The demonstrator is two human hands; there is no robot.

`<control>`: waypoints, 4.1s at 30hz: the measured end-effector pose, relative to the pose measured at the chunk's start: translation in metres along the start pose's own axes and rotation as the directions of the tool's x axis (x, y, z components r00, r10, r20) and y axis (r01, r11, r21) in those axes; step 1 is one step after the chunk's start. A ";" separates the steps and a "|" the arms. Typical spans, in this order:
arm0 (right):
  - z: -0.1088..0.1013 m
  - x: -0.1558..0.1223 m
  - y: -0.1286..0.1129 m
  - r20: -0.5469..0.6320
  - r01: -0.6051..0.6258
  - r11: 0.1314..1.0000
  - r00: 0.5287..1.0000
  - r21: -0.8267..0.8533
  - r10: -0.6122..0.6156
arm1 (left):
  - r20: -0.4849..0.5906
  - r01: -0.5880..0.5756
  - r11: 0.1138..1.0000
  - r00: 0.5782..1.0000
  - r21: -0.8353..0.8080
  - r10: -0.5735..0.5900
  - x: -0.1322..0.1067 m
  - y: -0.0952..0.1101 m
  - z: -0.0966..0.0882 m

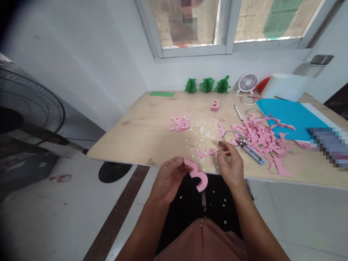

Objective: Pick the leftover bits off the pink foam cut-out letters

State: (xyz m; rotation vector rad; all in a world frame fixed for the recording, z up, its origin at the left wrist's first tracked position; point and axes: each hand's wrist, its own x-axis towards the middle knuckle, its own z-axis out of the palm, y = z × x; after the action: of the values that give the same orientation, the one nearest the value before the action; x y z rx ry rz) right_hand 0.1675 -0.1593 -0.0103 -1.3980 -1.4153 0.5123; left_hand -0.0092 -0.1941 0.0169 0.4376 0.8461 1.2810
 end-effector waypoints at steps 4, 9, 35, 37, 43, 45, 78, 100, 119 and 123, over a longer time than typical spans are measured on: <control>-0.006 -0.012 -0.022 0.327 -0.148 0.964 0.942 0.221 0.070 | 0.005 -0.019 1.000 1.000 -0.011 0.019 0.002 0.001 0.001; -0.008 -0.025 -0.044 0.634 -0.248 0.937 0.772 0.245 0.038 | -0.023 -0.132 0.987 0.991 0.088 0.134 0.004 0.000 0.001; 0.006 -0.037 -0.043 0.577 -0.412 0.848 0.800 0.332 0.163 | -0.022 -0.235 0.939 0.968 0.249 0.249 -0.003 -0.005 0.000; 0.007 -0.037 -0.042 0.568 -0.380 0.871 0.809 0.312 0.150 | -0.027 -0.268 0.917 0.957 0.294 0.289 -0.003 -0.006 0.002; 0.008 -0.039 -0.042 0.537 -0.330 0.900 0.833 0.285 0.135 | -0.037 -0.364 0.814 0.904 0.453 0.425 0.000 -0.012 -0.001; 0.009 -0.040 -0.042 0.530 -0.328 0.900 0.837 0.287 0.137 | -0.027 -0.384 0.773 0.888 0.506 0.459 0.000 -0.014 -0.003; 0.012 -0.042 -0.039 0.454 -0.328 0.897 0.875 0.295 0.170 | -0.046 -0.082 0.966 0.994 0.245 0.096 -0.009 -0.019 -0.004; -0.007 -0.009 0.003 0.126 -0.194 0.965 0.977 0.178 0.173 | -0.073 -0.066 0.982 0.994 0.175 0.080 -0.005 -0.023 -0.008; -0.008 -0.014 0.003 0.076 -0.091 0.985 0.994 0.147 0.081 | -0.050 -0.080 0.979 0.995 0.186 0.091 -0.003 -0.018 -0.003; -0.007 -0.022 -0.017 0.402 -0.235 0.934 0.909 0.269 0.113 | -0.036 -0.079 0.980 0.996 0.181 0.087 -0.001 -0.016 -0.001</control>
State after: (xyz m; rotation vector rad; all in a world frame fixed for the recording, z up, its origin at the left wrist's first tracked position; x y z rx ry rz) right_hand 0.1612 -0.1856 -0.0008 -1.2115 -1.4358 1.1298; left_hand 0.0006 -0.1997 0.0055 0.5955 0.9935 1.2999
